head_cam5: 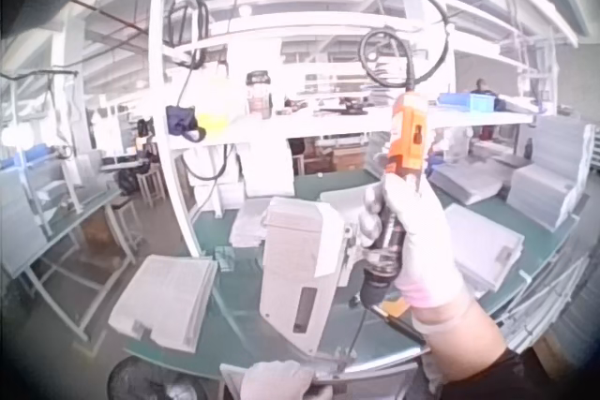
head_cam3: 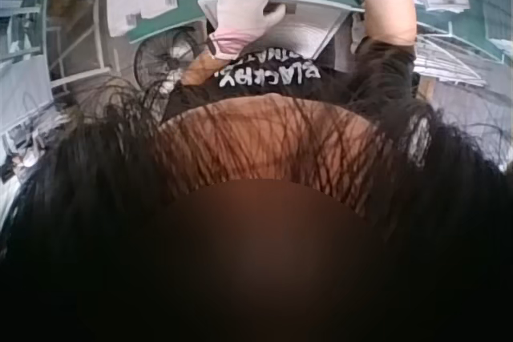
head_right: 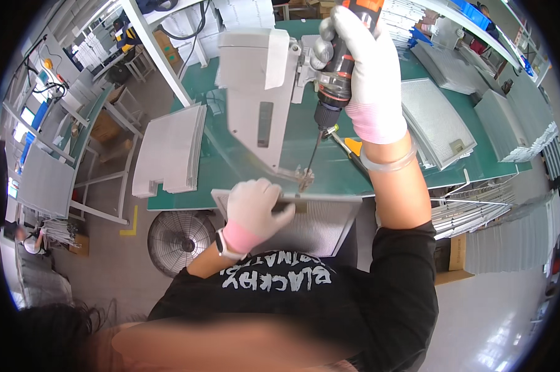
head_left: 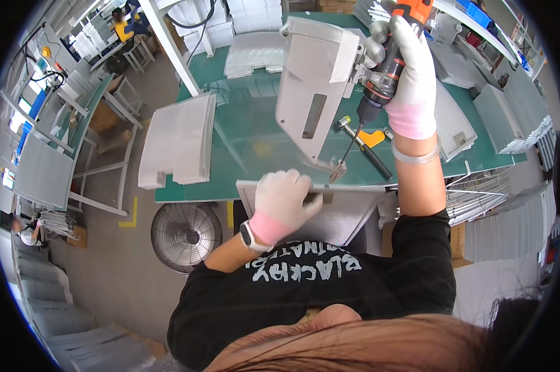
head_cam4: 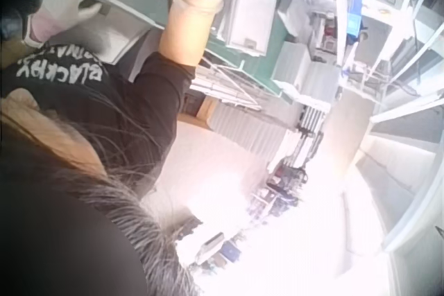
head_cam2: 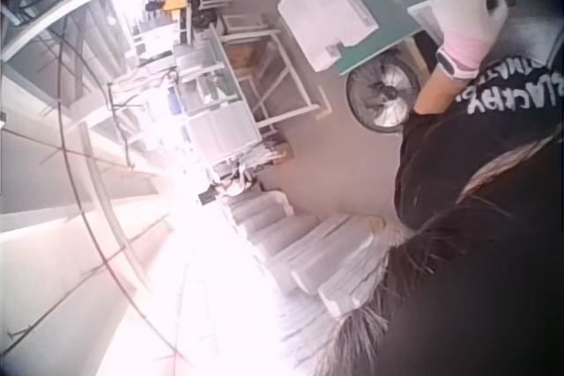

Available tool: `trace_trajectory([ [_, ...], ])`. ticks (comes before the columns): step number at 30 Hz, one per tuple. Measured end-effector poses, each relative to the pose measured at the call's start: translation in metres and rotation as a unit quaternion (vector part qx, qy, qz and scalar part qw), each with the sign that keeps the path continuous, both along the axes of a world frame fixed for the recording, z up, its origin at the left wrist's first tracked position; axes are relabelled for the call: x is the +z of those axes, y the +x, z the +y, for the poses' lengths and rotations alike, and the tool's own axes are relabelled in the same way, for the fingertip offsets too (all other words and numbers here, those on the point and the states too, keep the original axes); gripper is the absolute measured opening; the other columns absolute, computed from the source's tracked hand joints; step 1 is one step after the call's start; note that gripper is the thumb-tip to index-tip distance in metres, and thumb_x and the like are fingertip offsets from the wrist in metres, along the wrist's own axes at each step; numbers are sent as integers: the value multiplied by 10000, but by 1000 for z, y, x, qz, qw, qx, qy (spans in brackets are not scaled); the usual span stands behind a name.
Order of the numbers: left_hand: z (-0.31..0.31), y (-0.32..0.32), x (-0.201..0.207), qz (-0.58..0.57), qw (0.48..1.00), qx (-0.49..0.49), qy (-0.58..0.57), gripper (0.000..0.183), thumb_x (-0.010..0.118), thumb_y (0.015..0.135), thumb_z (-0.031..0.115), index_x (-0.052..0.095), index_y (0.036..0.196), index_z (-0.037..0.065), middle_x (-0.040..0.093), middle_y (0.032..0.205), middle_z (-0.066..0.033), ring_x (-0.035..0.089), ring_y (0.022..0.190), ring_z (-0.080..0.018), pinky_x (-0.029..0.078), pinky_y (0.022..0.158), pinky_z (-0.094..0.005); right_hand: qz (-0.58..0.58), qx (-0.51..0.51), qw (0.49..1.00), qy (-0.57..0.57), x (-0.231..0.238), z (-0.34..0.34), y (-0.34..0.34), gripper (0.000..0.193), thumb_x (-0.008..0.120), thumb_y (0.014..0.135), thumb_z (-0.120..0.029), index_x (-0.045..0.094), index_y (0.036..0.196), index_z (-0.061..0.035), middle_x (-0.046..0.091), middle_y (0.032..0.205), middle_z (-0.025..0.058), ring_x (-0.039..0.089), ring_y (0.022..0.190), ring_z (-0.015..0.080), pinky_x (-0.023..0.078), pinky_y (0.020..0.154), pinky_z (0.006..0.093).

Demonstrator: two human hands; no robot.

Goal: Assembling a mesh filter unit by attaching a plastic housing component using an electric screwdriver.

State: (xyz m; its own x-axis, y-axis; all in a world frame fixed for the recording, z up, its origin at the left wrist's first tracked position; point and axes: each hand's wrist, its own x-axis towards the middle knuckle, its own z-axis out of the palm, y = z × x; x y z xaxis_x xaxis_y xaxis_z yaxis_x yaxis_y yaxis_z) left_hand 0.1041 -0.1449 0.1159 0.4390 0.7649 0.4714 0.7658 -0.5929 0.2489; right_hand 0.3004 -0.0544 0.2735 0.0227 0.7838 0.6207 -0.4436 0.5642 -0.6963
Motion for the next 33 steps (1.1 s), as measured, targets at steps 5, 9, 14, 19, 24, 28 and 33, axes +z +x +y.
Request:
trace_trajectory([
  [5,-19,-2,3,-93,991,-33,94,291,780,631,288,585,743,105,509,675,-43,549,668,-249,430,638,-406,46,29,998,-19,-5,-9,-16,248,553,972,-306,464,1056,-90,553,908,39,508,686,95,451,579,249],
  [9,-23,-6,7,-84,993,-14,79,289,772,647,287,657,855,123,571,749,-39,572,700,-245,431,643,-404,50,82,995,-8,-17,-12,-21,266,541,985,-315,456,1066,-76,542,915,33,500,682,68,451,578,238],
  [14,-24,-7,6,-74,996,-19,39,317,758,669,292,698,947,151,618,833,-48,601,740,-242,428,638,-399,48,28,998,-27,-12,-20,-32,275,536,988,-324,461,1038,-64,523,873,15,491,670,55,429,558,207],
  [19,-23,-8,3,-46,998,-31,42,313,745,700,304,714,981,171,627,782,-20,608,629,-242,436,580,-400,-7,74,994,-87,-3,-33,-34,167,612,935,-193,520,941,-53,560,735,39,557,596,107,454,506,254],
  [24,-29,1,-1,-73,996,-45,-10,307,750,705,293,723,981,162,582,696,13,581,588,-206,421,539,-367,-63,89,992,-61,-34,-40,-46,373,577,947,-98,427,1279,-19,569,727,48,536,580,103,457,560,244],
  [28,-26,1,-11,-132,986,-80,64,335,781,690,252,717,990,117,508,655,5,535,600,-191,390,536,-334,-4,163,984,-70,-32,-45,-48,336,516,958,-99,423,1261,12,515,763,78,512,574,131,465,544,275],
  [33,-30,1,-19,-117,982,-142,49,363,786,718,231,693,1040,91,525,717,-27,518,642,-213,386,561,-346,-39,168,983,-67,-41,-38,-44,377,537,948,-155,416,1260,17,517,766,76,511,565,118,466,510,279],
])
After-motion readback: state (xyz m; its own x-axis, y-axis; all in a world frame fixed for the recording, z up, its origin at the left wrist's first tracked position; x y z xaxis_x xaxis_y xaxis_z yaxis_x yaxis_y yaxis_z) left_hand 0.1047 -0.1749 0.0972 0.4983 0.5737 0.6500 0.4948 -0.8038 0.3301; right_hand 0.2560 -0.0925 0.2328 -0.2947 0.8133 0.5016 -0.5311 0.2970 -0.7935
